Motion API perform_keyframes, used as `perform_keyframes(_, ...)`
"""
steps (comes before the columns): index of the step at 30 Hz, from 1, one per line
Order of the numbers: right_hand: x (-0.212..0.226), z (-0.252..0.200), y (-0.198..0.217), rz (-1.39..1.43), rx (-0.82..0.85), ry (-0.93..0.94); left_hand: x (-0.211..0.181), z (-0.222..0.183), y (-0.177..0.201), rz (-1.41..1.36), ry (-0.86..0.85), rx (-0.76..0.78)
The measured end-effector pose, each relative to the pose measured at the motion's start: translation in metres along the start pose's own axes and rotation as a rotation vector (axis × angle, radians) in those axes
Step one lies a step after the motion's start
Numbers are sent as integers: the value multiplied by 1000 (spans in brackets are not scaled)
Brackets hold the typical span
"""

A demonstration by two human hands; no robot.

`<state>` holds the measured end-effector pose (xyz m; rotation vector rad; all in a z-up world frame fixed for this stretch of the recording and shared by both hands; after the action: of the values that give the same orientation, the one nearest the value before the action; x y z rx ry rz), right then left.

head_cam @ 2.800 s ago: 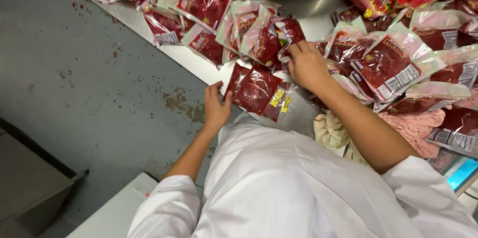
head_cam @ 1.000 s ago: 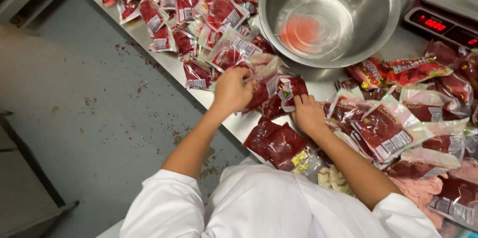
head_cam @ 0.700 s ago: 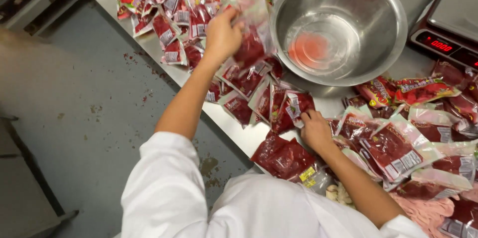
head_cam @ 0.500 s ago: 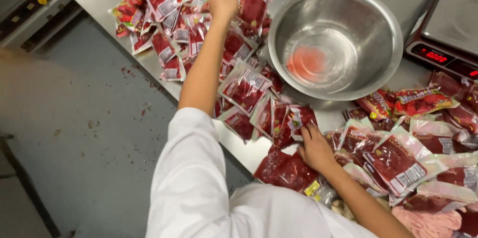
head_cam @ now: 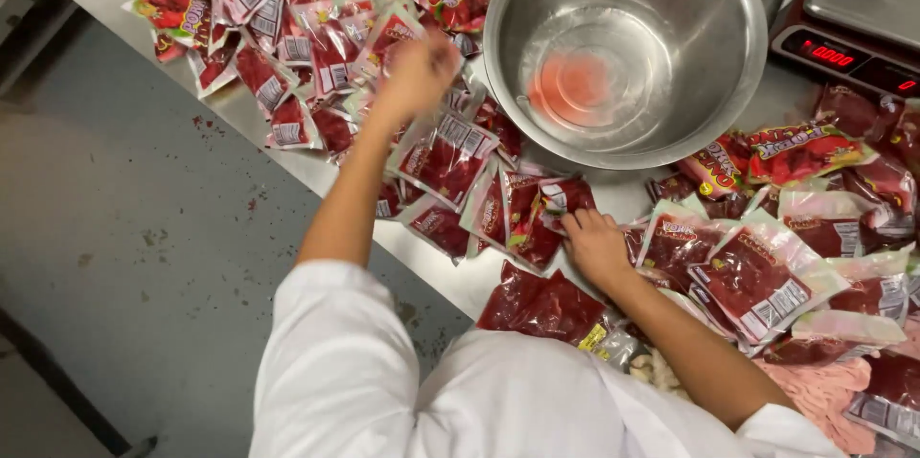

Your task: The person picks up individual plastic packages of pork tocino, wipes off excess residue with a cloth, and uses a heat sealer to close the bags. The person then gathers and moves the sealed packages across the workstation.

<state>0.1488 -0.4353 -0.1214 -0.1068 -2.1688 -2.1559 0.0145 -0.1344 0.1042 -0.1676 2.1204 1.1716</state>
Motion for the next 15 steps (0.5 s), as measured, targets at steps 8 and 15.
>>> perform_keyframes(8,-24,3,76,146,-54,-67,89,-120,-203,754,-615,165)
perform_keyframes(15,24,34,181,317,329,-138,64,-105,-220,446,-1140,-473)
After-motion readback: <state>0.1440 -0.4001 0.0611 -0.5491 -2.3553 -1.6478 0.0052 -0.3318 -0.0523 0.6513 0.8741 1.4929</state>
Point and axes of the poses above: each hand's wrist, its own z-axis towards the middle knuckle, its own y-axis out of the back of the hand, x = y × z, the point moved 8 cm from there along z, towards the middle knuckle, and after that the axes turned 5 degrees about y, right-handed, at the moved point
